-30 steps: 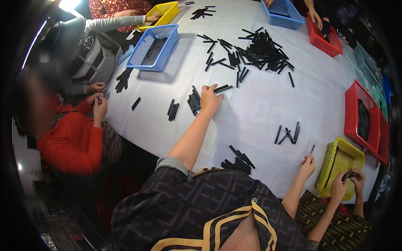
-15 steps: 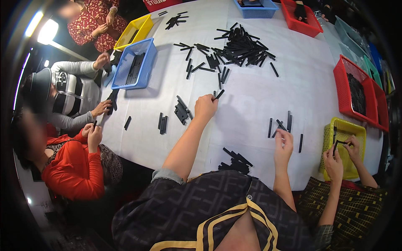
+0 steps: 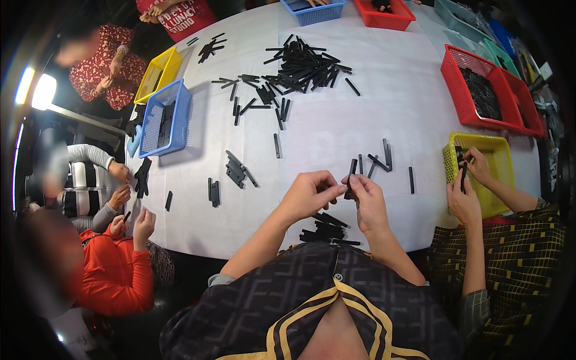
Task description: The person assembles small black plastic components by hand at a shared table. They pick up individual pieces, fit them together, and place the assembled units into a yellow basket while other workers perform similar tasks nearby.
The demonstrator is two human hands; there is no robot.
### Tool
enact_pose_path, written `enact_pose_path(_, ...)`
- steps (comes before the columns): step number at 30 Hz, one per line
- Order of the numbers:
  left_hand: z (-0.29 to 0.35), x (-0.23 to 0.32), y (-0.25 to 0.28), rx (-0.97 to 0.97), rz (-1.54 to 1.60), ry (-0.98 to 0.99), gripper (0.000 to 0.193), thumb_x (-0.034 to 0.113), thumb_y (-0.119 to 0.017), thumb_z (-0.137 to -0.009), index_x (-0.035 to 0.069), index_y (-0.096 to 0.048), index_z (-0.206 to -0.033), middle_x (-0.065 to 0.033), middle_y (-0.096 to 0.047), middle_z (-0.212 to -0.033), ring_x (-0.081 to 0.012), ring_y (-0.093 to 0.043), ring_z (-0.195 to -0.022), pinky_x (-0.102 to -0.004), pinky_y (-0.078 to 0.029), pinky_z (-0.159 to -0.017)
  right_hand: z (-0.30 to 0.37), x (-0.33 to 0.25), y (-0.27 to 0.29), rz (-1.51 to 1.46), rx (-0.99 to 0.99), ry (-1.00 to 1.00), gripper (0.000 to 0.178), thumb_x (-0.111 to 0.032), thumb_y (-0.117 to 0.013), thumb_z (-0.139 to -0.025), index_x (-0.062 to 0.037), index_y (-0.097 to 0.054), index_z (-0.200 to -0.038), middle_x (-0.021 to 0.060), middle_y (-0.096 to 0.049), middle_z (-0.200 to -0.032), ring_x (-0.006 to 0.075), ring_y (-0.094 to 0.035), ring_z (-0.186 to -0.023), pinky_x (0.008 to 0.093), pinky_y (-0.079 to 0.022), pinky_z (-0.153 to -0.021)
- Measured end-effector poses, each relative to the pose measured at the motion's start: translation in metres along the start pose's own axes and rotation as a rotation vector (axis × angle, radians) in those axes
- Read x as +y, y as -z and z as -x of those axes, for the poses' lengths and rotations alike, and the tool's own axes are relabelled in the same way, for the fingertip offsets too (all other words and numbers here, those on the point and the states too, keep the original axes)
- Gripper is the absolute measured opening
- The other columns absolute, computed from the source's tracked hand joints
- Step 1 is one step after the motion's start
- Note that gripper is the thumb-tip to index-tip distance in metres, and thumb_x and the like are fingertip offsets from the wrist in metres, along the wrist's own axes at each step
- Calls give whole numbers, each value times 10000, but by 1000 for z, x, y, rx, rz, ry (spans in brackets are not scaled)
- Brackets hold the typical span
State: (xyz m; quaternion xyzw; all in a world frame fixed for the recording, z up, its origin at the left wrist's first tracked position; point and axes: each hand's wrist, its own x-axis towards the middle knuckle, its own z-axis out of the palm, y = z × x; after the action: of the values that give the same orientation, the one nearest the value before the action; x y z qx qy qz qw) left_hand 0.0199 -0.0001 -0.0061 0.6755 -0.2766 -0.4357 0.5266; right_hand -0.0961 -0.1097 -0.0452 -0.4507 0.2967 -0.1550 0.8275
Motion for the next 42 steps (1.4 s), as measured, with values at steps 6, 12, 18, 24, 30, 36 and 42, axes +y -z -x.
enact_pose_path(6,-14,3,-15,-18,306,-80,148,138,-640,-833,29,-549,-872,8,-568,-695,-43,-500,-577,-160,-344,-474,13,-10,-2,-244,-197,-151,215,-232,-475,-931,-42,-567,-889,-10,-532,-766,84,-463,-710,246,-387,-681)
enact_pose_path(12,-23,-4,-16,53,543,0,133,131,-621,-851,21,-552,-821,9,-501,-553,-27,-389,-437,-178,-259,-391,17,-14,9,-365,-290,-264,221,-236,-461,-935,-64,-544,-823,-6,-509,-726,93,-454,-693,255,-393,-680)
enact_pose_path(18,-22,6,-25,65,418,-36,159,149,-644,-836,31,-554,-778,30,-467,-526,-32,-359,-409,-181,-242,-374,21,-17,10,-376,-272,-240,224,-239,-465,-934,-66,-544,-816,-9,-506,-726,96,-456,-697,260,-399,-680)
enact_pose_path(24,-23,13,-28,81,450,5,154,144,-632,-842,25,-558,-778,7,-484,-526,-40,-369,-393,-177,-253,-363,16,-25,9,-351,-286,-198,226,-240,-468,-931,-64,-541,-809,-10,-500,-723,94,-458,-699,262,-401,-689)
enact_pose_path(30,-39,15,8,336,638,-79,183,170,-562,-889,41,-521,-765,-1,-466,-564,-52,-371,-421,-178,-272,-369,20,-30,22,-359,-293,-159,251,-219,-454,-931,-52,-508,-752,15,-486,-707,122,-454,-690,283,-394,-693)
enact_pose_path(36,-26,21,-18,43,555,17,265,243,-473,-935,-5,-558,-971,-27,-491,-611,-80,-427,-498,-191,-308,-434,22,-32,26,-566,-346,-225,307,-261,-371,-956,-86,-414,-707,15,-402,-680,170,-410,-684,322,-375,-721)
enact_pose_path(42,-20,25,-37,-90,400,-30,168,171,-609,-854,17,-572,-911,23,-476,-597,-30,-398,-488,-179,-266,-416,28,-34,20,-642,-363,-349,315,-292,-383,-956,-98,-411,-709,4,-394,-676,165,-408,-685,320,-376,-707)
